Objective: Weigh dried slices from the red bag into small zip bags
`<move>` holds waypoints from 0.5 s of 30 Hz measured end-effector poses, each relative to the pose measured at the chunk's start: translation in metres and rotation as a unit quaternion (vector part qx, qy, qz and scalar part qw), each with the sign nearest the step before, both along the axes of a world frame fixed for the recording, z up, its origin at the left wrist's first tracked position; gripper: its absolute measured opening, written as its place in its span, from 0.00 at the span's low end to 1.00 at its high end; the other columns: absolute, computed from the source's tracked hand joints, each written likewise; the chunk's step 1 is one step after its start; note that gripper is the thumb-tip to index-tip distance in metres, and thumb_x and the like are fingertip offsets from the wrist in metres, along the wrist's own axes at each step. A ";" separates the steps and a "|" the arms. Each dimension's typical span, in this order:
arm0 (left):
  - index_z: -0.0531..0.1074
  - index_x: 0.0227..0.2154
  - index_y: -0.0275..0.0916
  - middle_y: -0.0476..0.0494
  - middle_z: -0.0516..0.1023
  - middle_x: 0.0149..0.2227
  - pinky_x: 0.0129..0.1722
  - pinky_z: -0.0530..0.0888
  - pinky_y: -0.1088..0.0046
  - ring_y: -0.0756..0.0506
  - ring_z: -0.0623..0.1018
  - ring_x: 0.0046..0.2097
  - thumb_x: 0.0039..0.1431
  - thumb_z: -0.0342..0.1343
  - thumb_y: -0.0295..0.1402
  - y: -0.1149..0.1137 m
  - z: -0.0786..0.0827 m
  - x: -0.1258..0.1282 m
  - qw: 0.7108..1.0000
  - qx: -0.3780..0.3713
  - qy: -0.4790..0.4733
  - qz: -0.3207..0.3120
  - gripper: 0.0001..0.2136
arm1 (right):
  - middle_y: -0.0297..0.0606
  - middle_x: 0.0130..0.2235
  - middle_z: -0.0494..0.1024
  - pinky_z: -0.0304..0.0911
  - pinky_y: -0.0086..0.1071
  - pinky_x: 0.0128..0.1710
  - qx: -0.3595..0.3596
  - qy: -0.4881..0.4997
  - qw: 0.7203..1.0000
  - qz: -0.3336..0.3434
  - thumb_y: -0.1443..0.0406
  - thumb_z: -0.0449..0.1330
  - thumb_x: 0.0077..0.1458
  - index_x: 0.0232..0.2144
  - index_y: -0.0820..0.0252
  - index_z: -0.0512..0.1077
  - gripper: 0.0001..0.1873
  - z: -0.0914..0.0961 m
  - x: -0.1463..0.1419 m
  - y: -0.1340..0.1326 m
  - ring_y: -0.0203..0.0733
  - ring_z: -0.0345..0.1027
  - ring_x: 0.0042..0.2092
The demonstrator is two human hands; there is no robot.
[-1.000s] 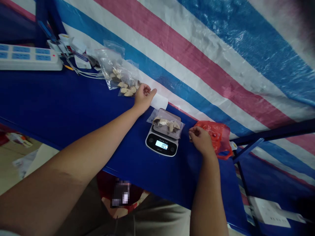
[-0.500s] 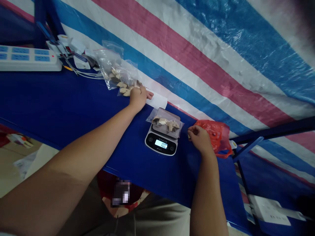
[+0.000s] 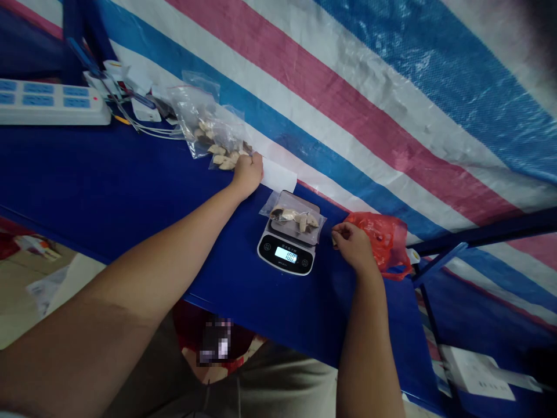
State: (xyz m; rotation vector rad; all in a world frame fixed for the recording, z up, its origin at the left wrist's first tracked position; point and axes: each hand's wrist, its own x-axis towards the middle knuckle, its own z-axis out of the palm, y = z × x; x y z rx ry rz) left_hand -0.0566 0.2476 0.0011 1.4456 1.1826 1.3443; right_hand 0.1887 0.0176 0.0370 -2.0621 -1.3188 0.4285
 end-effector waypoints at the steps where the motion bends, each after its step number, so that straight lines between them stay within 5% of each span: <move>1: 0.61 0.14 0.43 0.47 0.59 0.11 0.28 0.69 0.70 0.47 0.68 0.21 0.67 0.43 0.47 0.000 -0.001 0.001 1.000 0.003 -0.003 -0.005 0.26 | 0.34 0.27 0.77 0.66 0.36 0.29 -0.001 -0.003 1.000 0.000 0.62 0.60 0.51 0.32 0.55 0.73 0.05 0.000 0.000 0.000 0.42 0.70 0.26; 4: 0.68 0.24 0.41 0.46 0.72 0.22 0.31 0.71 0.71 0.48 0.74 0.27 0.67 0.45 0.50 0.002 -0.005 0.004 0.999 0.018 -0.031 -0.026 0.22 | 0.34 0.27 0.77 0.65 0.36 0.30 -0.003 -0.006 1.000 0.000 0.62 0.59 0.51 0.32 0.55 0.73 0.05 0.001 -0.002 0.000 0.42 0.70 0.26; 6: 0.71 0.37 0.42 0.43 0.79 0.40 0.39 0.73 0.71 0.47 0.78 0.38 0.64 0.53 0.50 0.004 -0.007 0.008 0.997 0.040 -0.056 -0.022 0.15 | 0.34 0.27 0.77 0.65 0.36 0.30 -0.001 -0.011 1.000 -0.003 0.62 0.60 0.51 0.31 0.55 0.73 0.05 0.001 -0.003 0.001 0.42 0.70 0.27; 9: 0.68 0.48 0.45 0.39 0.71 0.58 0.53 0.71 0.66 0.43 0.75 0.54 0.61 0.60 0.45 0.005 -0.008 0.011 0.995 0.067 -0.075 -0.001 0.17 | 0.35 0.29 0.78 0.64 0.36 0.31 0.002 -0.013 1.000 -0.003 0.62 0.59 0.50 0.30 0.55 0.73 0.05 0.001 -0.004 0.001 0.42 0.70 0.28; 13: 0.67 0.35 0.43 0.44 0.75 0.41 0.49 0.71 0.66 0.44 0.75 0.45 0.57 0.63 0.43 0.001 -0.002 0.008 0.995 0.072 -0.056 0.028 0.13 | 0.36 0.30 0.79 0.64 0.36 0.32 0.002 -0.015 1.000 0.002 0.61 0.59 0.51 0.31 0.54 0.73 0.05 -0.001 -0.003 0.002 0.43 0.70 0.30; 15: 0.61 0.25 0.43 0.49 0.67 0.28 0.43 0.71 0.68 0.46 0.72 0.37 0.56 0.64 0.43 -0.004 0.003 0.004 0.995 0.076 -0.033 0.053 0.18 | 0.36 0.30 0.78 0.63 0.36 0.32 0.001 -0.022 1.000 0.005 0.61 0.59 0.51 0.31 0.54 0.73 0.05 -0.003 -0.002 0.003 0.43 0.70 0.30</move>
